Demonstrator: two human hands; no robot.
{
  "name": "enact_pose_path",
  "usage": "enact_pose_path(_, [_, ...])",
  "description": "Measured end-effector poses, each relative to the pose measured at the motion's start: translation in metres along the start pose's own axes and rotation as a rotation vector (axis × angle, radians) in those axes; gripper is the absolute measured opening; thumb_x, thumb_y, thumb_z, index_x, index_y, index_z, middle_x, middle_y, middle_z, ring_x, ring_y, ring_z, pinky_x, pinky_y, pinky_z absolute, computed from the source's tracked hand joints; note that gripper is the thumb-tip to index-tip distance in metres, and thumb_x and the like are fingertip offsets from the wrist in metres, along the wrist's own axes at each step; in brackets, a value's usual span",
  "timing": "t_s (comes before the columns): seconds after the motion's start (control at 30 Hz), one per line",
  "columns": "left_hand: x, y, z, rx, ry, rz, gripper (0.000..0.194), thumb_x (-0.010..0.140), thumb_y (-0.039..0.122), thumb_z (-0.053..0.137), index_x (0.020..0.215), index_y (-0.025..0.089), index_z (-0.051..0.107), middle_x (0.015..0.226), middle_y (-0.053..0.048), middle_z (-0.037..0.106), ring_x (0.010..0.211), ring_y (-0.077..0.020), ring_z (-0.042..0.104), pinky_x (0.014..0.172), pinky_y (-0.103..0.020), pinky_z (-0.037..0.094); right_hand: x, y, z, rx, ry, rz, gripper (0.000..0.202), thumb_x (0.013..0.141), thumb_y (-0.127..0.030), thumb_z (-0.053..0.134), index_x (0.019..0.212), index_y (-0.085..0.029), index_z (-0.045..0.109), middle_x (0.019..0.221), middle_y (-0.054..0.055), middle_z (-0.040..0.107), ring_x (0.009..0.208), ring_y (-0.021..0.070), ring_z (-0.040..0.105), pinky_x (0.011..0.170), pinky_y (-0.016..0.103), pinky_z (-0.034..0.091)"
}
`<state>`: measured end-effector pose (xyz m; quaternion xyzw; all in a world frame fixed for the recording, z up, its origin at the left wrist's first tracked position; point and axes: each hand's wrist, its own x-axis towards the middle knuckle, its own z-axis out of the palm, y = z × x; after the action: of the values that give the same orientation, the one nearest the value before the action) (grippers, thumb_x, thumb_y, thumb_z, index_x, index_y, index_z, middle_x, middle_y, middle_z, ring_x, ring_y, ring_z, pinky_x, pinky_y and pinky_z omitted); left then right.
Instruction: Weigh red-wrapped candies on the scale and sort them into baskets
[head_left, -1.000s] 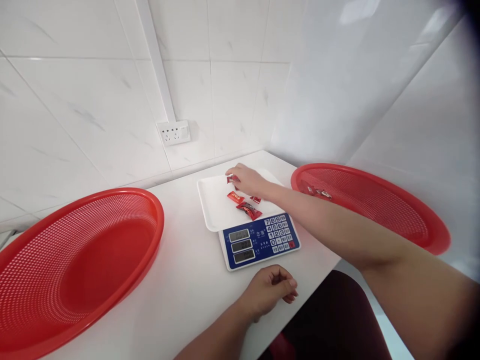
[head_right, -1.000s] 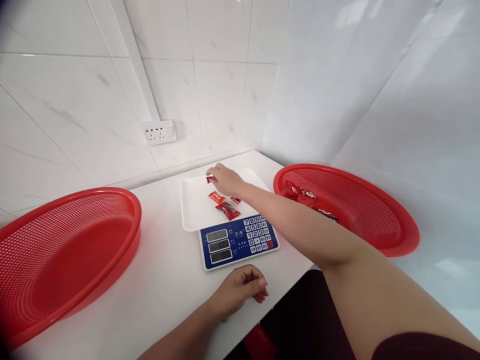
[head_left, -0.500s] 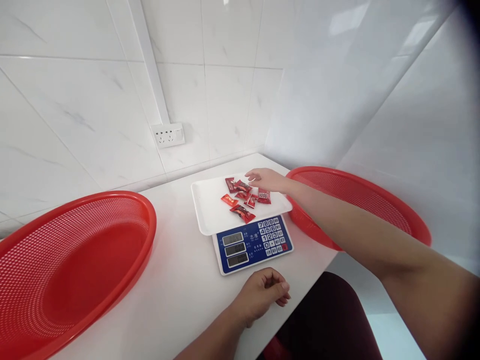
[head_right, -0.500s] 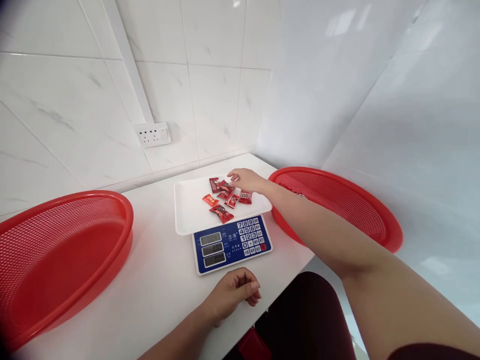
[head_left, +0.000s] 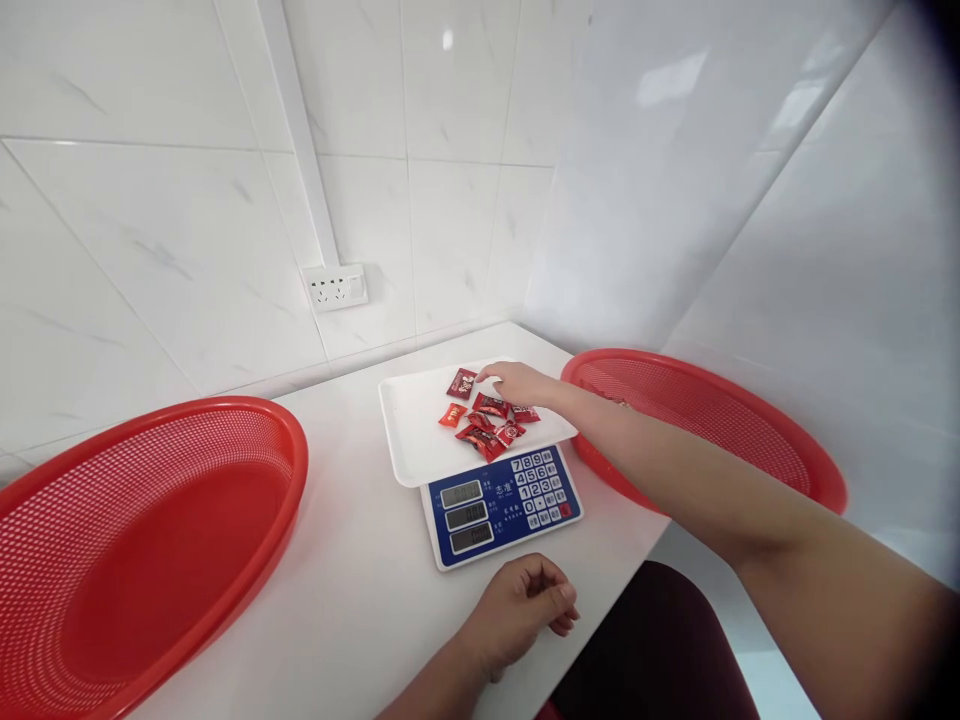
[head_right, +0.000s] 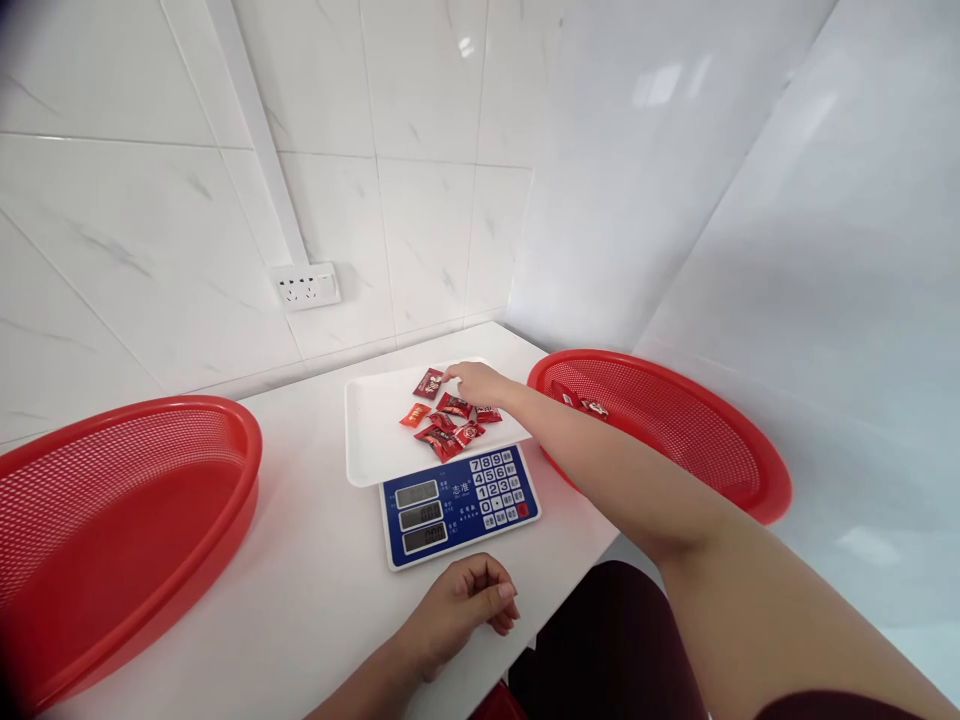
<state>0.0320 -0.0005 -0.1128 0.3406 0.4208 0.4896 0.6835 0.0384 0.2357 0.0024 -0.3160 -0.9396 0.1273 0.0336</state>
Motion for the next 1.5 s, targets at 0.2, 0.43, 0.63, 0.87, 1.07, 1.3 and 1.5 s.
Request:
enact_pose_path(0.2, [-0.001, 0.000, 0.000, -0.009, -0.006, 0.006, 0.036, 0.065, 0.045, 0.068, 0.072, 0.013, 0.054, 0.062, -0.001, 0.057, 0.057, -0.0107, 0.051, 0.062, -0.028, 0.041, 0.012, -0.012, 0.010, -0.040, -0.031, -0.076, 0.057, 0.071, 0.004, 0.041, 0.123, -0.019, 0.052, 0.134, 0.004, 0.045, 0.123, 0.0204, 0.039, 0.096, 0.028, 0.034])
enact_pose_path(0.43, [0.001, -0.003, -0.002, 0.002, -0.012, 0.005, 0.035, 0.066, 0.044, 0.068, 0.072, 0.013, 0.054, 0.063, -0.001, 0.058, 0.056, -0.0103, 0.052, 0.061, -0.027, 0.041, -0.001, 0.005, -0.008, -0.077, -0.055, 0.058, 0.040, 0.079, -0.006, 0.040, 0.110, -0.021, 0.060, 0.118, 0.003, 0.060, 0.106, 0.0180, 0.055, 0.083, 0.024, 0.043])
enact_pose_path(0.63, [0.002, -0.003, -0.001, 0.015, -0.010, 0.000, 0.033, 0.067, 0.043, 0.067, 0.072, 0.013, 0.054, 0.064, -0.001, 0.059, 0.056, -0.0098, 0.052, 0.061, -0.027, 0.041, -0.021, 0.034, -0.006, -0.147, -0.086, 0.135, 0.036, 0.081, -0.025, 0.048, 0.115, -0.017, 0.057, 0.115, 0.011, 0.060, 0.102, 0.0259, 0.057, 0.082, 0.034, 0.044])
enact_pose_path(0.87, [0.000, -0.002, -0.002, 0.013, -0.005, 0.002, 0.036, 0.065, 0.046, 0.068, 0.072, 0.013, 0.053, 0.062, -0.001, 0.057, 0.057, -0.0107, 0.052, 0.061, -0.027, 0.042, -0.033, 0.034, 0.002, -0.112, -0.051, 0.097, 0.039, 0.079, -0.029, 0.054, 0.116, -0.020, 0.056, 0.113, 0.011, 0.058, 0.098, 0.0236, 0.058, 0.082, 0.030, 0.044])
enact_pose_path(1.07, [-0.001, -0.001, -0.002, 0.012, -0.015, -0.004, 0.034, 0.066, 0.044, 0.067, 0.073, 0.013, 0.054, 0.064, -0.002, 0.058, 0.059, -0.0107, 0.053, 0.063, -0.027, 0.042, -0.049, 0.027, -0.004, -0.056, 0.059, 0.180, 0.050, 0.072, -0.006, 0.051, 0.121, -0.019, 0.051, 0.120, 0.011, 0.052, 0.085, 0.0161, 0.061, 0.075, 0.023, 0.046])
enact_pose_path(1.3, [-0.002, 0.003, 0.001, 0.013, -0.012, -0.013, 0.035, 0.066, 0.045, 0.068, 0.073, 0.013, 0.054, 0.064, -0.001, 0.057, 0.060, -0.0107, 0.053, 0.064, -0.027, 0.042, -0.067, 0.025, -0.008, 0.077, 0.028, 0.297, 0.041, 0.076, -0.011, 0.049, 0.116, -0.021, 0.052, 0.102, 0.003, 0.065, 0.082, 0.0159, 0.062, 0.064, 0.022, 0.047])
enact_pose_path(1.5, [-0.002, 0.000, -0.001, 0.009, -0.025, -0.004, 0.033, 0.068, 0.043, 0.067, 0.074, 0.013, 0.054, 0.065, -0.002, 0.058, 0.061, -0.0108, 0.053, 0.064, -0.027, 0.042, -0.075, 0.021, -0.003, 0.031, -0.004, 0.246, 0.046, 0.078, -0.030, 0.053, 0.123, -0.022, 0.048, 0.113, 0.006, 0.061, 0.092, 0.0210, 0.061, 0.073, 0.027, 0.047])
